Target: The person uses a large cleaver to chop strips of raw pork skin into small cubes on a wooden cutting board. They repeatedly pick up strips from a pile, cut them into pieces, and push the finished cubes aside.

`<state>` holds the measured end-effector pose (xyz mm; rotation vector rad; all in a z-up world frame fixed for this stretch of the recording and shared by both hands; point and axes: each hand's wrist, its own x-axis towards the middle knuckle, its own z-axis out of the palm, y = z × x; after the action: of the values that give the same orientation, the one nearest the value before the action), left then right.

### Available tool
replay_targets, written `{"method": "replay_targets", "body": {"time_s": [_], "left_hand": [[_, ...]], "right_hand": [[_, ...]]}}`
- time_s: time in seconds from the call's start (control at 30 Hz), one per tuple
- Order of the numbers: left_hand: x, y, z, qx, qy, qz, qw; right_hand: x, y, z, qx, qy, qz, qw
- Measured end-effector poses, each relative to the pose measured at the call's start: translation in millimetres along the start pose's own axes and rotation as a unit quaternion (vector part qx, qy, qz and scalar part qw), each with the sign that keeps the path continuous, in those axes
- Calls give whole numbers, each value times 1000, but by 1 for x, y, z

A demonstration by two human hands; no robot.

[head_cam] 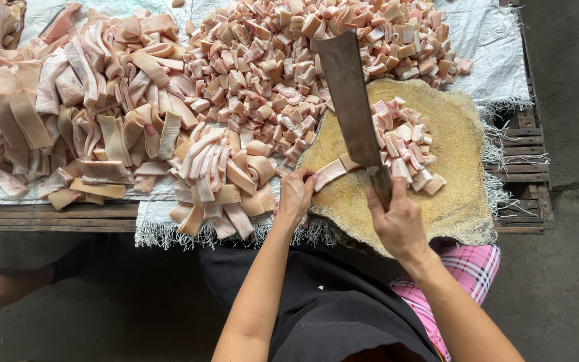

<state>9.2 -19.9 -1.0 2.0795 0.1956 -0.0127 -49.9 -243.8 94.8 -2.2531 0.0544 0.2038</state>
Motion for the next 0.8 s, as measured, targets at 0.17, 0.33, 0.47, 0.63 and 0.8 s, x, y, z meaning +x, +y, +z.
{"method": "replay_targets", "body": {"time_s": [0.17, 0.33, 0.47, 0.63, 0.8], "left_hand": [[4, -8, 2, 4, 9, 21, 1000], [7, -21, 9, 8, 11, 54, 998], [8, -17, 16, 30, 31, 59, 997], [8, -14, 14, -12, 33, 44, 998], [12, -28, 23, 11, 49, 85, 995]], "right_hand": [[10, 27, 37, -162, -78, -4, 984], [8, 12, -3, -95, -114, 105, 983], [-2, -9, -18, -44, -28, 43, 998], [-6, 0, 17, -1, -48, 7, 999], [10, 16, 36, -129, -115, 25, 985]]}}
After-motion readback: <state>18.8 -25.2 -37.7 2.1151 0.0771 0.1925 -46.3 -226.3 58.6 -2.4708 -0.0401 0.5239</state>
